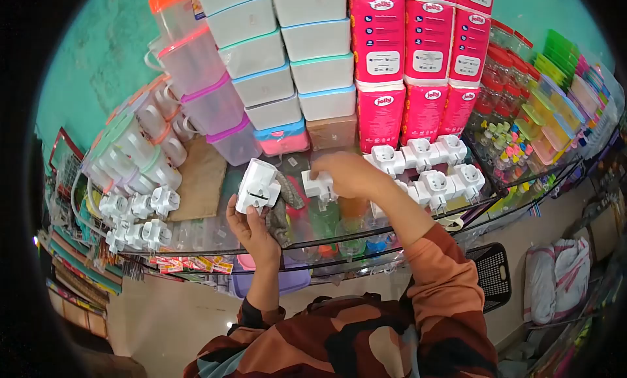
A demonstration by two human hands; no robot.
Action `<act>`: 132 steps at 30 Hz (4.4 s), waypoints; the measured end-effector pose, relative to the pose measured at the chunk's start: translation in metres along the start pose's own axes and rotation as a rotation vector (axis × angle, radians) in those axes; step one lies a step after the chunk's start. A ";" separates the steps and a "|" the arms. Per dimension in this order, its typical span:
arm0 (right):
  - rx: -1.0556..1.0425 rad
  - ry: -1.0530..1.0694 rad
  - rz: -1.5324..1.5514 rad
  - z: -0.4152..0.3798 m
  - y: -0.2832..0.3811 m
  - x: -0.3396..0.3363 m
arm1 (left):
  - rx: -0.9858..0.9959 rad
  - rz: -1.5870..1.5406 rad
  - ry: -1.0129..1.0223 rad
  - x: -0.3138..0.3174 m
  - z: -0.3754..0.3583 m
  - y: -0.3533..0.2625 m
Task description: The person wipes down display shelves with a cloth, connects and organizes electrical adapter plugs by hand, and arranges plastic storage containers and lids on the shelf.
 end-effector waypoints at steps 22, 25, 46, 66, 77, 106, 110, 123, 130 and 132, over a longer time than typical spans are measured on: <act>0.386 -0.287 1.361 -0.069 -0.001 -0.017 | 0.033 0.086 0.061 0.001 -0.002 -0.002; 0.172 -0.270 1.974 -0.080 0.008 -0.006 | 0.030 0.114 0.067 0.000 -0.002 0.001; 0.517 -1.033 1.246 -0.223 -0.177 -0.125 | 0.003 -0.005 0.077 0.004 -0.003 -0.004; 1.019 -0.840 0.838 -0.249 -0.244 -0.126 | 0.077 0.100 0.113 0.018 -0.009 -0.019; 0.684 -1.004 0.244 -0.224 -0.136 -0.170 | 0.361 0.144 0.447 0.118 -0.047 -0.054; 0.321 -0.921 0.826 -0.180 -0.004 -0.070 | -0.806 -0.617 0.617 0.199 -0.122 0.027; 0.297 -0.829 0.574 -0.183 0.004 -0.098 | -0.770 -0.441 0.735 0.196 -0.118 0.022; 0.344 -0.210 -0.456 -0.114 -0.093 -0.147 | -0.582 -0.244 0.756 0.165 -0.087 -0.006; 0.333 -0.057 -0.593 -0.101 -0.119 -0.124 | -0.516 -0.195 0.685 0.140 -0.068 -0.015; 0.332 -0.043 -0.578 -0.101 -0.120 -0.123 | -0.504 -0.181 0.653 0.131 -0.063 -0.017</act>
Point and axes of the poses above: each hand's wrist, its own z-axis towards the middle knuckle, its own x-axis out of the palm, y = z × x, the point moved 10 cm from there along z, towards the middle knuckle, and after that the axes turned 1 degree about x, right-handed, at the moved point
